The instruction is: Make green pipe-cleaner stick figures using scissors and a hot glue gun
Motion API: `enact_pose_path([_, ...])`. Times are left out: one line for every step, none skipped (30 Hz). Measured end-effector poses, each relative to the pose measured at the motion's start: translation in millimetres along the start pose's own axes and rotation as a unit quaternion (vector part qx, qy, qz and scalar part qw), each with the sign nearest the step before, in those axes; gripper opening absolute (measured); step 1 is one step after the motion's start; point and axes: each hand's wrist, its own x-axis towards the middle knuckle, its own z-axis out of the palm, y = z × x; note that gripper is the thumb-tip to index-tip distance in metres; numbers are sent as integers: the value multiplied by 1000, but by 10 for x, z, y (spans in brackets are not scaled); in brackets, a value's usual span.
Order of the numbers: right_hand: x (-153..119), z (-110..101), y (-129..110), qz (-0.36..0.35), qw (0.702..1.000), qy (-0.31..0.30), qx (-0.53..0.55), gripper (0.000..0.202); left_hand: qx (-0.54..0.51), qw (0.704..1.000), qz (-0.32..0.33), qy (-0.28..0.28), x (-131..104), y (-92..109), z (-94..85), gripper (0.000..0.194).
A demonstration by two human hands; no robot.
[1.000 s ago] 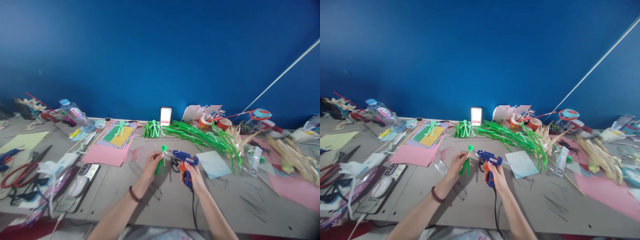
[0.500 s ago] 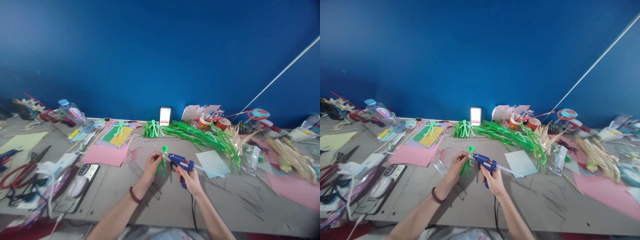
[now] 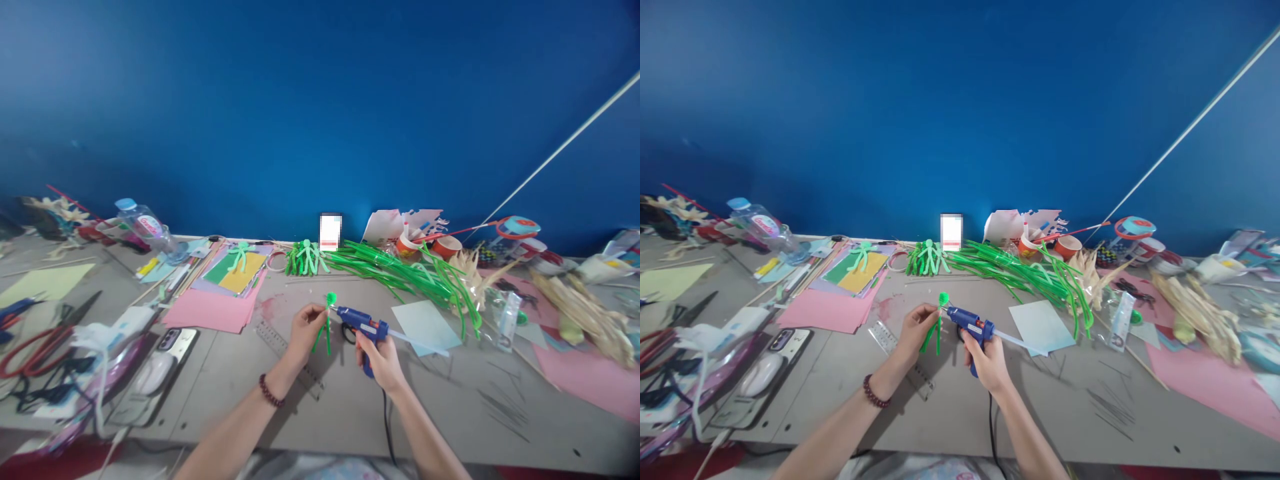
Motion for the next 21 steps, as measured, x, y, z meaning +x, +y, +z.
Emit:
enact_pose_path([-1,-1,2,-1,1000,2,-1,47,0,1000,0,2,-1,1,1,25])
enact_pose_path([-2,-2,7,-2,1000,3,-2,48,-2,1000,0,4,-2,2,3,25])
enact_pose_path([-2,-5,13,-3,1000,3,-2,48,-3,1000,0,6,-4,5,6,25])
enact_pose_path([-2,-10,22,-3,1000,2,-4,48,-5,1000,-1,8,-5,9,9,25])
enact_pose_path([-2,-14,32,-3,1000,1,-8,48,-7,1000,-3,8,-7,14,11,25])
enact_pose_path([-2,-19,43,-4,1000,0,-12,48,-8,1000,-4,8,-9,19,14,25])
enact_pose_path([-1,-24,53,-4,1000,-1,-18,48,-8,1000,-5,7,-11,23,16,25])
enact_pose_path([0,-28,62,-5,1000,-1,-23,48,-8,1000,-4,6,-12,26,18,25])
enact_pose_path([0,-31,69,-6,1000,-1,-27,49,-8,1000,-4,6,-12,28,18,25])
enact_pose_path([1,-33,73,-6,1000,-1,-31,49,-9,1000,-3,7,-12,28,17,25])
enact_pose_path([1,-34,73,-7,999,-1,-34,49,-9,1000,-2,7,-11,26,15,25])
enact_pose_path([1,-34,72,-7,999,1,-36,49,-10,1000,-2,7,-8,22,13,25])
enact_pose_path([0,-34,67,-7,999,2,-37,49,-10,1000,-3,6,-5,16,10,24])
enact_pose_path([-1,-33,62,-7,999,3,-38,49,-10,1000,-4,6,-1,10,7,24])
enact_pose_path([-2,-33,56,-7,999,5,-39,48,-9,1000,-4,6,2,4,4,23])
enact_pose_path([-4,-32,50,-7,999,5,-41,48,-7,1000,-3,7,5,-1,2,23])
enact_pose_path([-5,-31,45,-8,999,6,-42,48,-5,1000,-2,9,8,-4,2,22])
enact_pose_path([-6,-28,41,-9,999,6,-43,48,-3,1000,0,11,8,-5,2,22])
enact_pose_path([-6,-26,37,-10,999,5,-40,48,-1,1000,1,13,8,-3,3,21])
enact_pose_path([-7,-22,34,-10,999,3,-35,48,1,1000,4,14,6,2,4,21])
enact_pose_path([-7,-18,30,-9,1000,1,-26,48,2,1000,5,14,3,8,6,21])
